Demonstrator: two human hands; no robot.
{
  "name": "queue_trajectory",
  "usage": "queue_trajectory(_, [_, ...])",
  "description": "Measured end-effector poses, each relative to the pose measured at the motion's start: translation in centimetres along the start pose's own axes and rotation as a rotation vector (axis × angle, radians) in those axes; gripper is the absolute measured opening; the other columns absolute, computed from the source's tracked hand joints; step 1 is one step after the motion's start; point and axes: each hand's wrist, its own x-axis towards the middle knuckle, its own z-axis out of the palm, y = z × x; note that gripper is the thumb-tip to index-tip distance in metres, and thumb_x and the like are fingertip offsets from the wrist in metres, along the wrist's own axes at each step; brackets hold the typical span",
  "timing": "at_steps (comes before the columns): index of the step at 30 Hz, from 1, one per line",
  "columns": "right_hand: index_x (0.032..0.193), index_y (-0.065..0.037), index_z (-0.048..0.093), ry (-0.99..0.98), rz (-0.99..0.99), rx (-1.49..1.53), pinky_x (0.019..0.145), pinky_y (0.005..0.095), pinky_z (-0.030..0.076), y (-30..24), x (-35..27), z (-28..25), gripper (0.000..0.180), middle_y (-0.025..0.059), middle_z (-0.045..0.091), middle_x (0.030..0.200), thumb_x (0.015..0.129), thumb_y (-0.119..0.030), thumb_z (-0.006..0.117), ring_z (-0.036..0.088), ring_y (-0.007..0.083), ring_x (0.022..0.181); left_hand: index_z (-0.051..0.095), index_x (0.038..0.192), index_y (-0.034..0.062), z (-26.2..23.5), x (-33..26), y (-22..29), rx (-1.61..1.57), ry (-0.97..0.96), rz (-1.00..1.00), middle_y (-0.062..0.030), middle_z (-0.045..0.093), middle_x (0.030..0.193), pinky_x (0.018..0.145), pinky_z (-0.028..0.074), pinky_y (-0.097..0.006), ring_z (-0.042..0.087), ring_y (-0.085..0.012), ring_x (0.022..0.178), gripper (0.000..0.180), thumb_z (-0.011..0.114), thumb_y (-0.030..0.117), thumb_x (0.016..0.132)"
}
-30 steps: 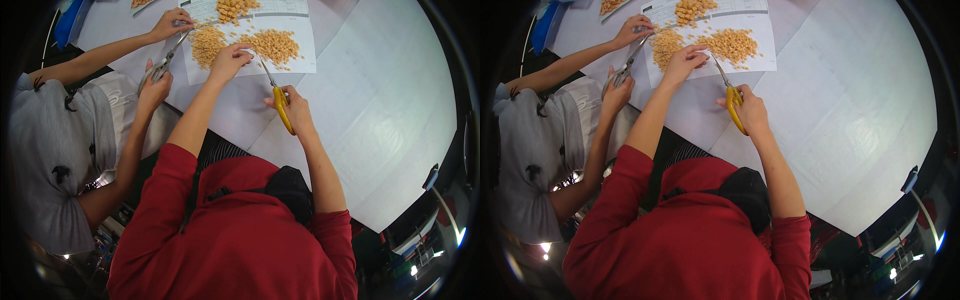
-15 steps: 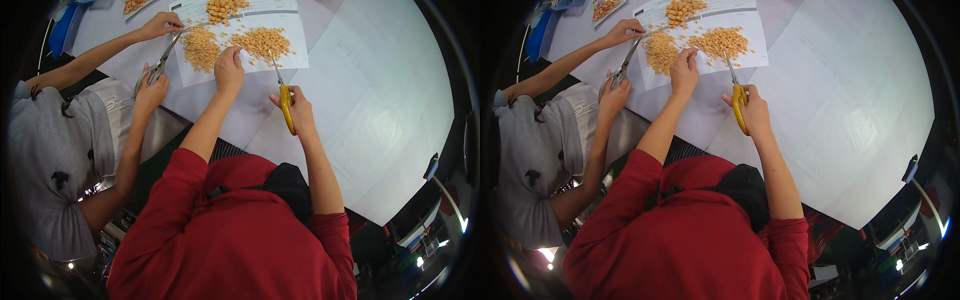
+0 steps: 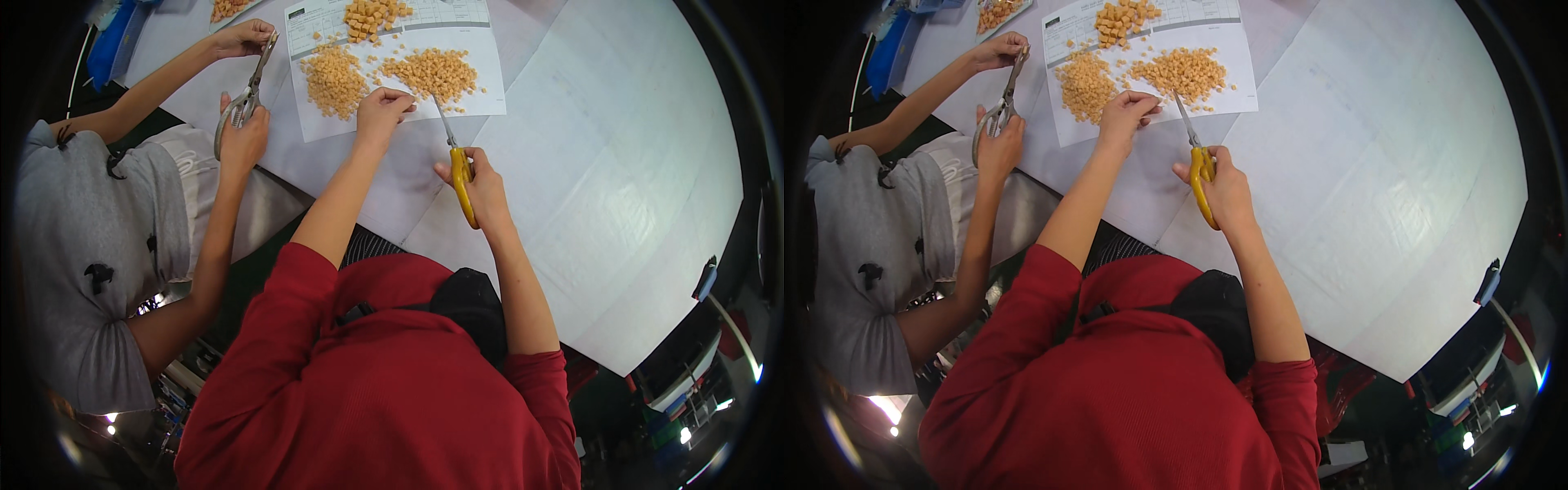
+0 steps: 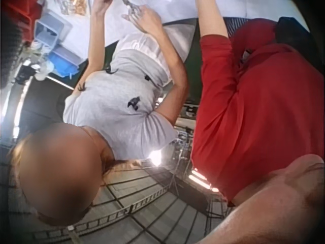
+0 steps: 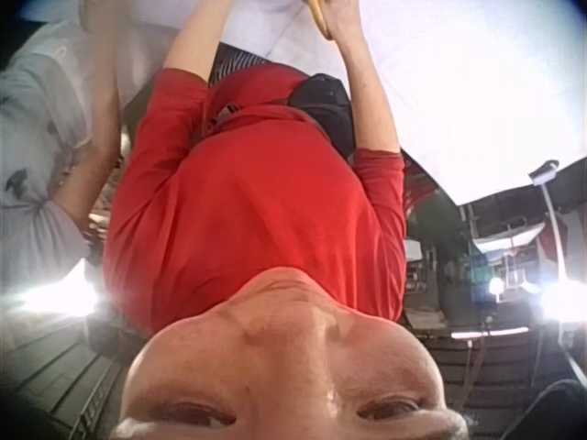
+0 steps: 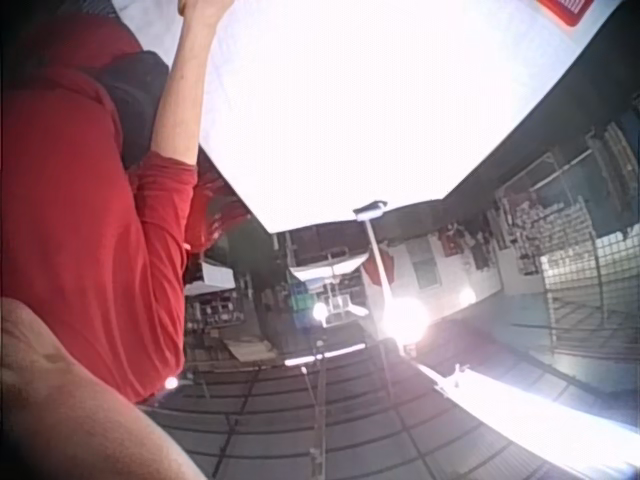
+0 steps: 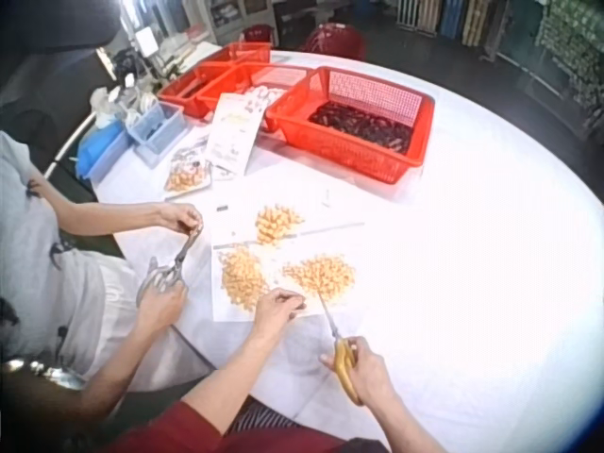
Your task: The person uses yellow-handled scissors to cut small pieces from a pile of peanuts on a white sheet. Another person in a grey shirt also cuts peanuts with silver scissors. The cut pieces accumulate on the sheet as the task continues.
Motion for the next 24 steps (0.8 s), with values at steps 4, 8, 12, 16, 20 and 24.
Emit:
queue_trajectory(4, [0.119, 0.000, 0.049, 0.019, -0.079, -0.088, 0.077, 0.0404, 0.051, 0.1, -0.4, 0.7, 0.072, 0.0215, 0.066, 0.095, 0.077, -0.055, 0.071, 0.065, 0.0349, 0.088, 0.060, 0.107, 0.0053, 0.1, -0.7, 1.1, -0.433, -0.027, -0.184, -0.0030, 0.065, 0.098, 0.076, 0.052, -0.029, 0.063, -0.0144, 0.089, 0.022, 0.066, 0.011, 0.086])
queue_trajectory(8, [0.119, -0.001, 0.048, 0.072, -0.152, -0.176, 0.075, 0.0398, 0.051, -0.3, -0.7, 0.9, 0.069, 0.0196, 0.067, 0.094, 0.078, -0.052, 0.070, 0.066, 0.0333, 0.086, 0.059, 0.110, 0.0065, 0.2, -0.8, 0.8, -0.547, -0.071, -0.216, -0.0035, 0.065, 0.098, 0.080, 0.052, -0.032, 0.062, -0.0156, 0.090, 0.024, 0.065, 0.010, 0.087])
queue_trajectory(12, [0.118, -0.002, 0.049, 0.104, -0.184, -0.223, 0.075, 0.0423, 0.051, -0.6, -0.9, 0.9, 0.068, 0.0198, 0.066, 0.097, 0.078, -0.053, 0.070, 0.065, 0.0359, 0.089, 0.059, 0.110, 0.0069, 0.6, -1.5, 1.2, -0.582, -0.063, -0.245, -0.0034, 0.064, 0.098, 0.081, 0.052, -0.034, 0.062, -0.0165, 0.091, 0.022, 0.064, 0.010, 0.088])
queue_trajectory(16, [0.116, -0.002, 0.050, 0.122, -0.183, -0.257, 0.074, 0.0433, 0.051, -0.9, -1.1, 0.7, 0.068, 0.0197, 0.066, 0.097, 0.077, -0.054, 0.070, 0.065, 0.0366, 0.089, 0.060, 0.109, 0.0071, 0.7, -2.0, 1.2, -0.560, -0.076, -0.236, -0.0030, 0.065, 0.099, 0.082, 0.051, -0.035, 0.061, -0.0164, 0.092, 0.021, 0.063, 0.011, 0.089])
queue_trajectory(20, [0.115, -0.002, 0.050, 0.131, -0.186, -0.265, 0.073, 0.0436, 0.051, -0.8, -1.1, 0.8, 0.068, 0.0203, 0.065, 0.098, 0.077, -0.054, 0.070, 0.065, 0.0368, 0.088, 0.061, 0.108, 0.0076, 0.9, -2.2, 1.1, -0.552, -0.058, -0.228, -0.0025, 0.065, 0.100, 0.082, 0.051, -0.035, 0.061, -0.0157, 0.093, 0.019, 0.063, 0.012, 0.089])
queue_trajectory(24, [0.116, -0.001, 0.049, 0.127, -0.195, -0.264, 0.073, 0.0437, 0.051, -0.9, -1.0, 1.0, 0.068, 0.0210, 0.065, 0.097, 0.078, -0.054, 0.069, 0.065, 0.0372, 0.088, 0.061, 0.108, 0.0082, 1.3, -2.4, 0.8, -0.581, -0.010, -0.228, -0.0016, 0.064, 0.102, 0.083, 0.049, -0.035, 0.060, -0.0153, 0.095, 0.019, 0.063, 0.013, 0.089])
